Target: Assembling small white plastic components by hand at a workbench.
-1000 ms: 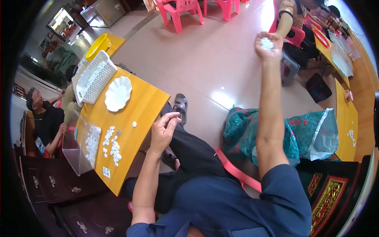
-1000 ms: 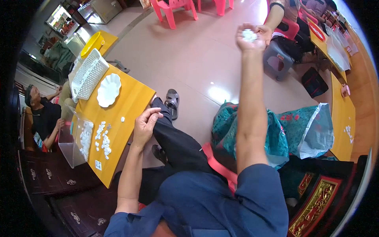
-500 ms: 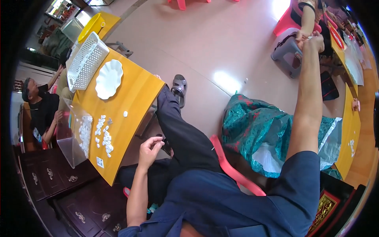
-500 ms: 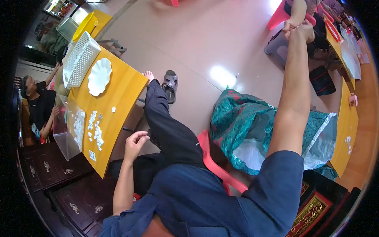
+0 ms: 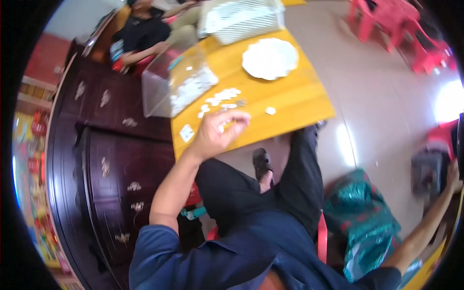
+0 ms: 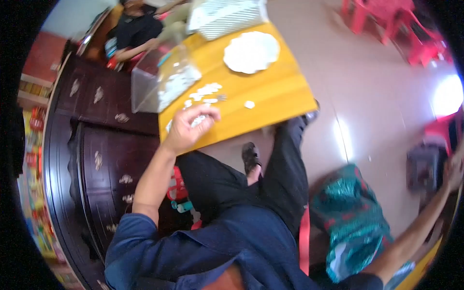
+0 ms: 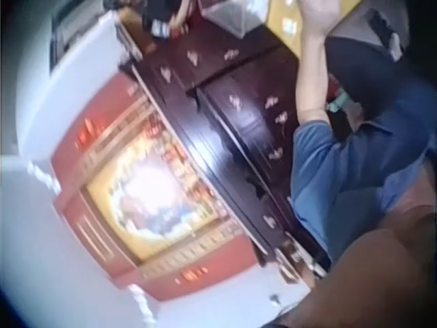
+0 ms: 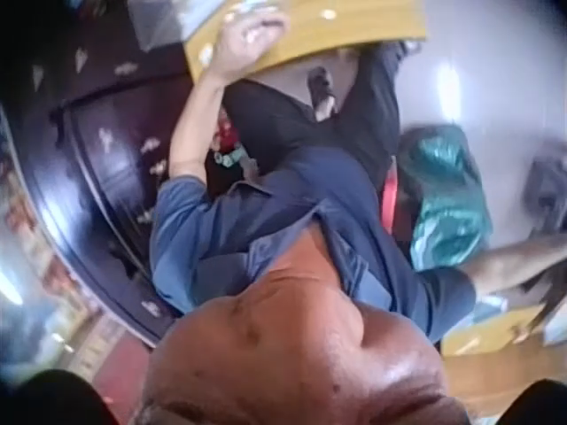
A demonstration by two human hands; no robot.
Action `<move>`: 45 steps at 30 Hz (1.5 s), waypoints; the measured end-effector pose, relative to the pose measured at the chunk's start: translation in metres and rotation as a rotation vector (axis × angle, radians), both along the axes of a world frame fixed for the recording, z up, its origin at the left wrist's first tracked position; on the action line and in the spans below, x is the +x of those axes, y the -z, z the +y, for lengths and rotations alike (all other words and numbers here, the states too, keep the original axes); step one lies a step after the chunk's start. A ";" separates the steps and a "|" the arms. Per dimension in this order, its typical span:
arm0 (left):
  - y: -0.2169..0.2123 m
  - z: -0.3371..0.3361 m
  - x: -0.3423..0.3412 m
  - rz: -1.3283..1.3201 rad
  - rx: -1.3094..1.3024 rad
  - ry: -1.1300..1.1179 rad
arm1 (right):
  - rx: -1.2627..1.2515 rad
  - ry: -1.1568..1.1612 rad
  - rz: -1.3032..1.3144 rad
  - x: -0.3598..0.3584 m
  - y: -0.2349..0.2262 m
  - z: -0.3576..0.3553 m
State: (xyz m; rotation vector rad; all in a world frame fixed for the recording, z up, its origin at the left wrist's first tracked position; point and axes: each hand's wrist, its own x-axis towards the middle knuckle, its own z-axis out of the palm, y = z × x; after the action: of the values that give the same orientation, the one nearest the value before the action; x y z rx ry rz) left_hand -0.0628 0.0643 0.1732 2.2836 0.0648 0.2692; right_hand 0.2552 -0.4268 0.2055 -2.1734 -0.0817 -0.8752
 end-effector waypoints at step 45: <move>0.132 0.304 0.116 -0.093 0.729 0.181 | -0.510 -1.087 0.373 -0.183 0.246 0.247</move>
State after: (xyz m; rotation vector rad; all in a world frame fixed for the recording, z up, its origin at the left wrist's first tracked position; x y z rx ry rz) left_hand 0.0527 0.3681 0.0415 2.9673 -0.3402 0.3421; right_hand 0.0718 -0.1798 -0.0404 -2.2063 -1.2660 0.2016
